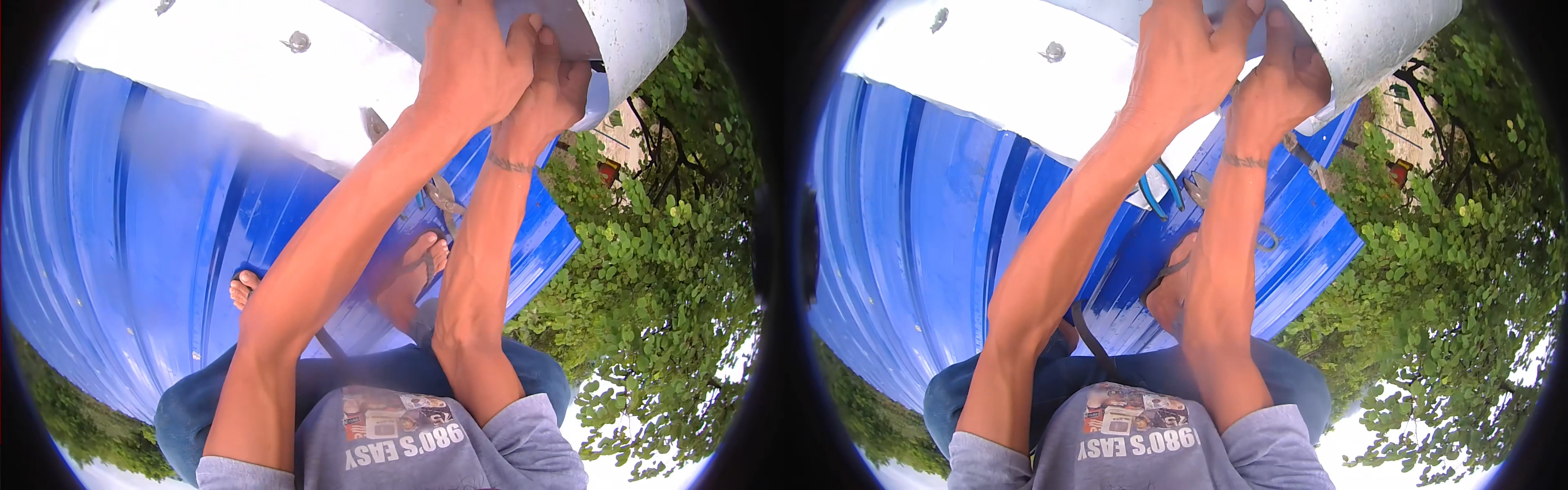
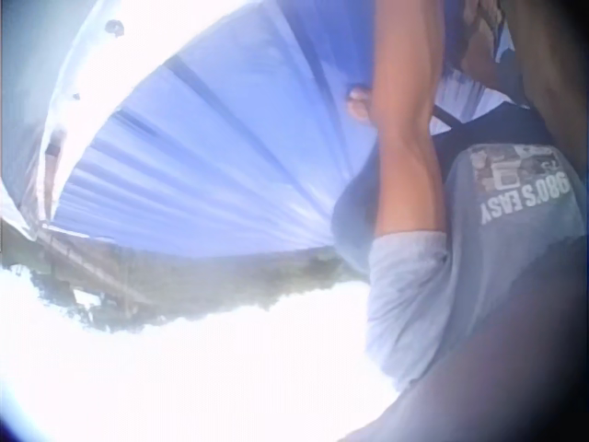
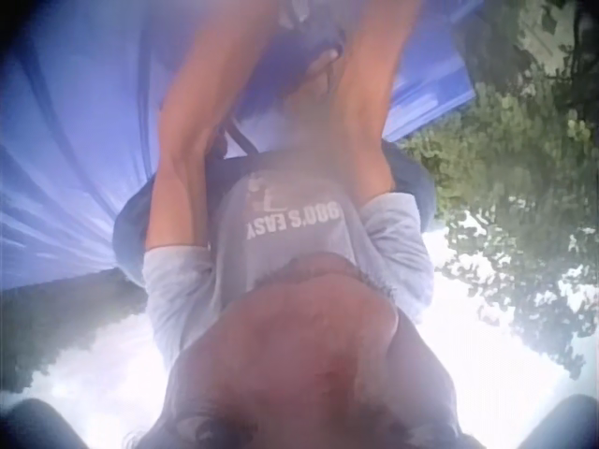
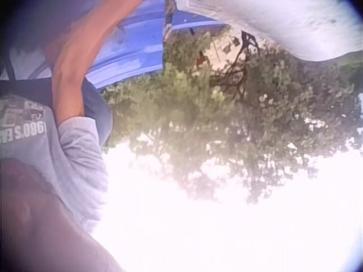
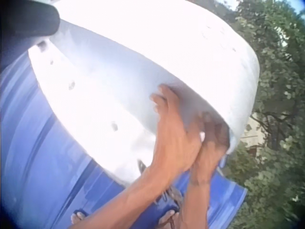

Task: The person trims a metal ridge cap with shears and positions it on a corrugated blue roof.

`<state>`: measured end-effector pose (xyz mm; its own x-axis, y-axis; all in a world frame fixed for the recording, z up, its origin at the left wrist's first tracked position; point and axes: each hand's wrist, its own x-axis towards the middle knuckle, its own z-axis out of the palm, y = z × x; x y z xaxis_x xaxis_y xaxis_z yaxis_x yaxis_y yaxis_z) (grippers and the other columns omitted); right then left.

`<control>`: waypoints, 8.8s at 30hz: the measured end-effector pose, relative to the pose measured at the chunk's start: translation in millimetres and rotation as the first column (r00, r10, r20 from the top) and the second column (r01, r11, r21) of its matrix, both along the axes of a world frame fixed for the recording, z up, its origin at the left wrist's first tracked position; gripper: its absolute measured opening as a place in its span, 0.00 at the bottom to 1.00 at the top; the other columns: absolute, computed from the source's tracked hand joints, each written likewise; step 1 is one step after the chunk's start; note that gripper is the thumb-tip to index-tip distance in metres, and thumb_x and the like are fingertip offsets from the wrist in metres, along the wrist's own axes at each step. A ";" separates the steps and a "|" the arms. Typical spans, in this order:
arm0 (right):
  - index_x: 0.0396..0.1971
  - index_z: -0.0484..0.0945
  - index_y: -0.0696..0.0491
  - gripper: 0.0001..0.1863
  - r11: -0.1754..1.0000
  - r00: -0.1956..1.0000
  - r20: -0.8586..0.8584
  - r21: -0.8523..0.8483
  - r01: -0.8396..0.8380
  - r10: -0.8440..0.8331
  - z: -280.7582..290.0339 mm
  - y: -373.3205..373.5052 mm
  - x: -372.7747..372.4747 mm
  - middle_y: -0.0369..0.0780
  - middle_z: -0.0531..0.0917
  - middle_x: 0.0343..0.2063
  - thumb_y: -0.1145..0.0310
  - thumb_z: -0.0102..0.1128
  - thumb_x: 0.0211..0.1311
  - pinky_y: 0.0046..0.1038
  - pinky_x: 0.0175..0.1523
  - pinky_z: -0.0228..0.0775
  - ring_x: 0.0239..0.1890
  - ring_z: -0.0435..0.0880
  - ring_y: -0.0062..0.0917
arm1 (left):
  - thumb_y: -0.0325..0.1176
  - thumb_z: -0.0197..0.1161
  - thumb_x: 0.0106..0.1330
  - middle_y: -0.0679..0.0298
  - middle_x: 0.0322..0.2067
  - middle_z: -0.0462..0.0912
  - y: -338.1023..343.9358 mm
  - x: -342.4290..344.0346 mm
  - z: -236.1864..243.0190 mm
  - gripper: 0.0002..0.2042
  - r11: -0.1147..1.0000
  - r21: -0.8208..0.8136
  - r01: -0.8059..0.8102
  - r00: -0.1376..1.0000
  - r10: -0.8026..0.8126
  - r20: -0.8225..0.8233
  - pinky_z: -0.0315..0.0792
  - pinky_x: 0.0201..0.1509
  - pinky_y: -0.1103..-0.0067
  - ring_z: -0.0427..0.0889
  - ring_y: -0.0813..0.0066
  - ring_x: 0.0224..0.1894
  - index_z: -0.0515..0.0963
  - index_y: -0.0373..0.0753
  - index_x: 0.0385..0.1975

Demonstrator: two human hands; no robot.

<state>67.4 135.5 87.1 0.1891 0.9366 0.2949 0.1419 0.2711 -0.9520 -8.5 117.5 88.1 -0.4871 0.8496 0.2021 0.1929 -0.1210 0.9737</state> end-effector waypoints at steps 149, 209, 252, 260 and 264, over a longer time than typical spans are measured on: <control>0.29 0.79 0.66 0.26 0.575 0.349 -0.458 -0.609 0.547 -0.818 -54.5 -76.9 127.4 0.43 0.81 0.25 0.52 0.59 0.64 0.27 0.33 0.69 0.27 0.78 0.24 | 0.41 0.41 0.74 0.53 0.71 0.56 119.0 -56.5 123.9 0.26 0.695 -0.343 0.633 0.019 -0.457 -0.889 0.42 0.74 0.56 0.49 0.48 0.74 0.58 0.39 0.70; 0.16 0.71 0.62 0.26 0.512 0.559 0.228 -0.238 0.826 -0.797 75.4 -69.0 217.5 0.32 0.68 0.16 0.55 0.60 0.65 0.29 0.27 0.55 0.21 0.61 0.17 | 0.44 0.42 0.74 0.60 0.72 0.56 116.1 -56.4 115.1 0.26 0.750 -0.243 0.616 0.112 -0.388 -0.915 0.39 0.76 0.61 0.49 0.56 0.74 0.57 0.45 0.71; 0.45 0.75 0.70 0.27 0.826 0.874 -0.092 -0.386 0.411 -0.478 76.5 -74.7 327.2 0.46 0.79 0.45 0.55 0.58 0.68 0.29 0.59 0.69 0.48 0.78 0.27 | 0.58 0.42 0.71 0.49 0.72 0.51 111.8 -204.2 108.3 0.35 0.929 -0.292 0.227 0.301 -0.352 -0.886 0.39 0.75 0.55 0.45 0.45 0.74 0.55 0.41 0.71; 0.48 0.74 0.65 0.26 0.853 0.890 -0.243 -0.461 0.243 -0.385 67.8 -79.9 298.8 0.44 0.81 0.45 0.53 0.57 0.68 0.35 0.65 0.64 0.51 0.77 0.28 | 0.63 0.39 0.70 0.50 0.72 0.51 112.1 -201.4 111.1 0.37 0.937 -0.276 0.214 0.283 -0.330 -0.901 0.38 0.76 0.56 0.44 0.48 0.74 0.54 0.41 0.71; 0.44 0.76 0.60 0.20 0.889 0.854 -0.390 -0.428 0.163 -0.345 71.2 -78.1 304.8 0.41 0.81 0.42 0.56 0.57 0.68 0.36 0.64 0.65 0.49 0.78 0.28 | 0.62 0.39 0.71 0.50 0.71 0.52 117.9 -194.7 107.2 0.37 0.936 -0.266 0.232 0.265 -0.323 -0.908 0.38 0.75 0.55 0.46 0.47 0.74 0.55 0.41 0.71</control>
<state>372.2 57.5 158.3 0.4602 0.8564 -0.2343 -0.3049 -0.0954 -0.9476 -203.2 235.4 195.3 0.2572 0.9243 0.2820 0.9345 -0.3122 0.1712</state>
